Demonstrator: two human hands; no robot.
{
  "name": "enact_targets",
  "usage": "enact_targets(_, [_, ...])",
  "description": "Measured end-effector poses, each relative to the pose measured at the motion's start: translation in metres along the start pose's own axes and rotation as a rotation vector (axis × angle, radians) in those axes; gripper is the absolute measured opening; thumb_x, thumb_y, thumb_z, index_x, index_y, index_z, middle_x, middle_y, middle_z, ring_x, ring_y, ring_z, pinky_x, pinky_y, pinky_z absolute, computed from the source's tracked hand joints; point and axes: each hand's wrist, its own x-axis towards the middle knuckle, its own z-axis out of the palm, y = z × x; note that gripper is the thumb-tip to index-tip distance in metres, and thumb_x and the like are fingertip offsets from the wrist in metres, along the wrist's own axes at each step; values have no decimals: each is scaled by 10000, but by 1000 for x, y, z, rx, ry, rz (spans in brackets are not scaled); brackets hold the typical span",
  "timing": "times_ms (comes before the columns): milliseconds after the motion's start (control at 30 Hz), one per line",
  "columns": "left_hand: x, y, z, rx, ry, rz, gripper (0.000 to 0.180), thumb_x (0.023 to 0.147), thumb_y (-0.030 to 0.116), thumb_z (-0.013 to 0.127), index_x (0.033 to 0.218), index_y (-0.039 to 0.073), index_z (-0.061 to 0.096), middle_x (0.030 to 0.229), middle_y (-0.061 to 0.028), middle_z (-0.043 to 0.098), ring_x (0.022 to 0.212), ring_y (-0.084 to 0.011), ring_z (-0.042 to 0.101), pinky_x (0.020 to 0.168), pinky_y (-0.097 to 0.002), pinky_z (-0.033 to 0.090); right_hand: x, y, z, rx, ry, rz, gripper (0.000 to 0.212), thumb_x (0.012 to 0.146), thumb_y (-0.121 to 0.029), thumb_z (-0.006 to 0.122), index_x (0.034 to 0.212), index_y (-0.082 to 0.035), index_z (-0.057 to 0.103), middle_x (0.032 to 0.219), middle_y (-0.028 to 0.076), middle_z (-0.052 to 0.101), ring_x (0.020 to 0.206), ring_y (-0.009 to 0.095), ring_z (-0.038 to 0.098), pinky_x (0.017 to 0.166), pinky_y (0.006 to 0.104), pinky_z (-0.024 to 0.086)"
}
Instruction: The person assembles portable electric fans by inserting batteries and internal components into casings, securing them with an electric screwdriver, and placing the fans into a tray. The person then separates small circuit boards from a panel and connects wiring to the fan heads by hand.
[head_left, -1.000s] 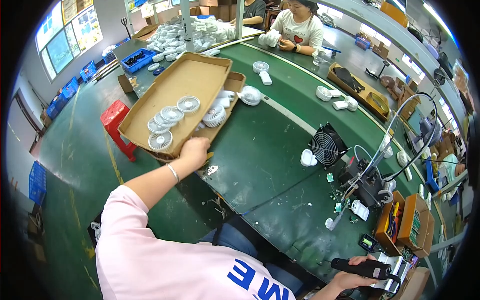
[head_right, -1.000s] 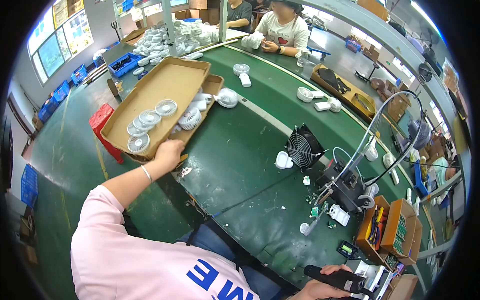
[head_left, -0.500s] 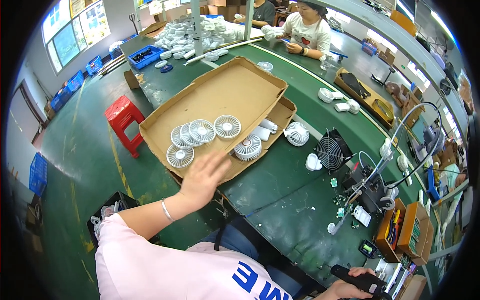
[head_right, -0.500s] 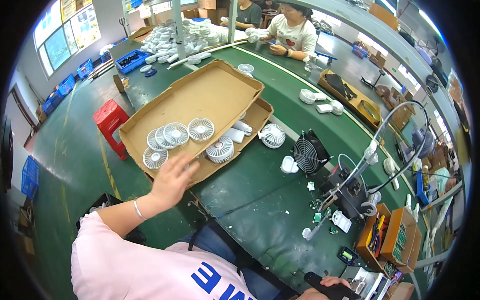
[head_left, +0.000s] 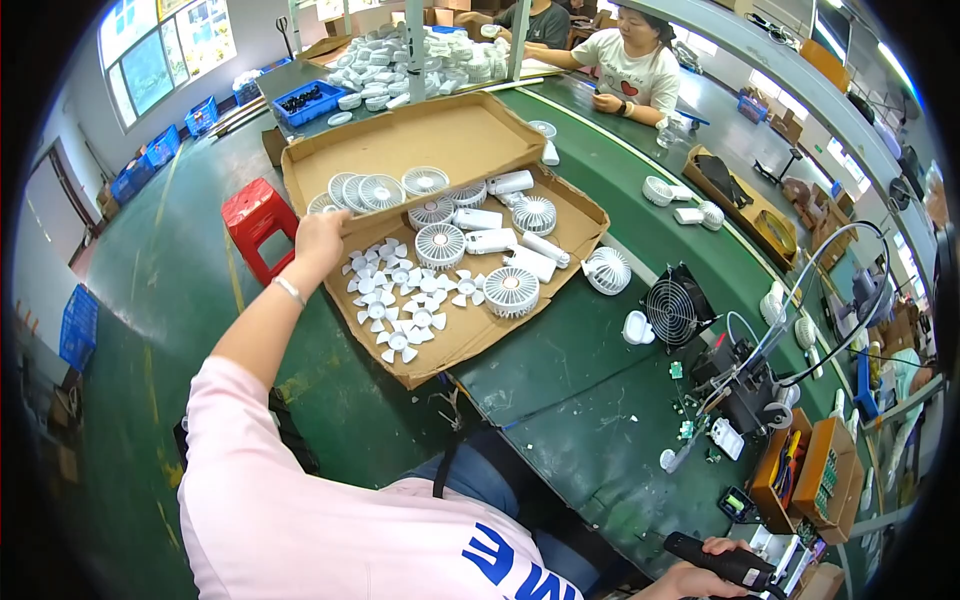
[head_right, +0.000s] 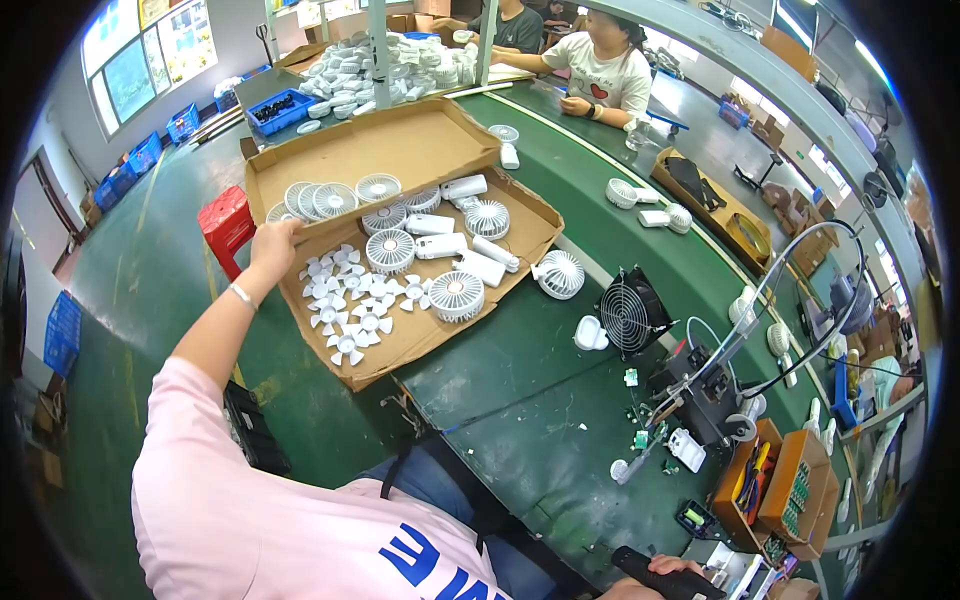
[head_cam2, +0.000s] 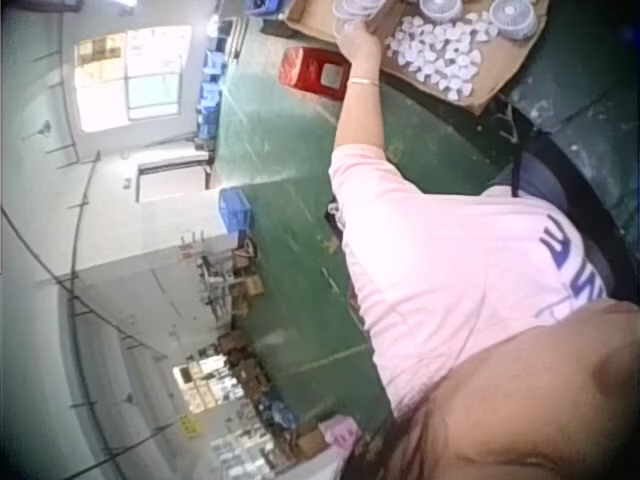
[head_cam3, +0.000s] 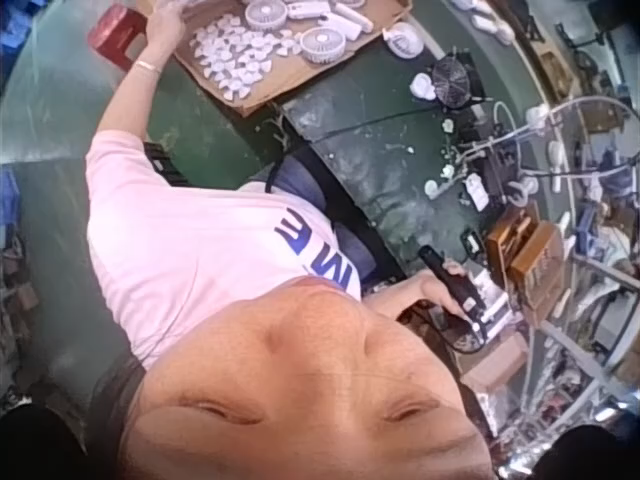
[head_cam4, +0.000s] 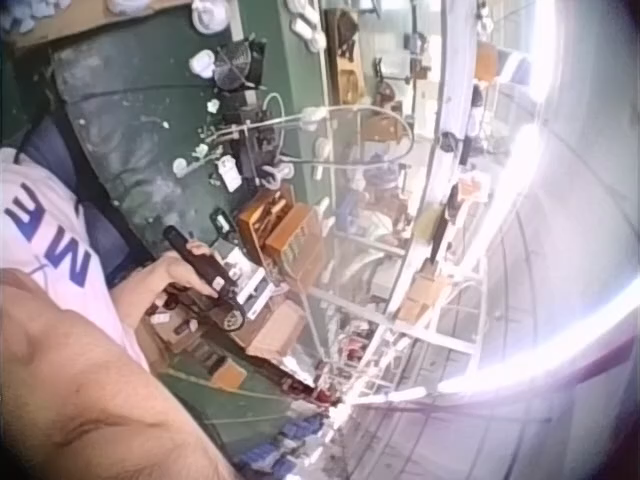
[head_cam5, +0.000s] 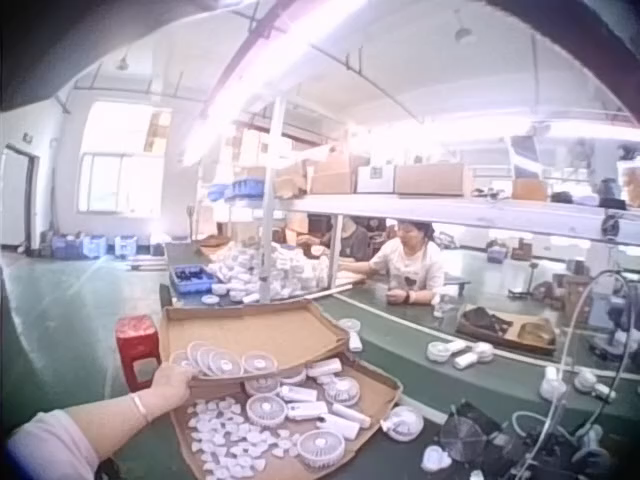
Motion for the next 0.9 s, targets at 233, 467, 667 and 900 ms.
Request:
enact_targets(233, [25,-55,86,-74,-263,-250,294,759,66,617,1036,130,691,961,-165,666,962,-346,619,847,-442,480,-4,5,-13,-47,58,-88,768,823,-774,310,843,-53,572,621,80,564,508,200,516,432,278,367])
enact_targets(467, [41,-24,67,-41,-373,-401,332,835,366,597,935,69,704,1002,-191,656,981,-341,606,863,-427,457,-8,-1,2,-30,2,-145,664,878,-665,333,875,-43,566,642,68,549,524,195,514,456,279,398])
enact_targets(667, [52,78,70,-328,-2,116,171,796,170,636,897,33,648,991,-164,614,961,-340,581,836,-434,466,-7,3,4,-230,51,-27,767,863,-742,248,978,-23,489,605,37,448,513,125,411,493,237,338])
enact_targets(900, [66,264,80,-372,-268,650,273,771,121,622,1026,29,595,990,-151,608,989,-326,573,863,-410,457,-19,9,9,-231,-70,-18,806,831,-778,266,978,-18,492,581,49,461,508,136,429,491,239,347])
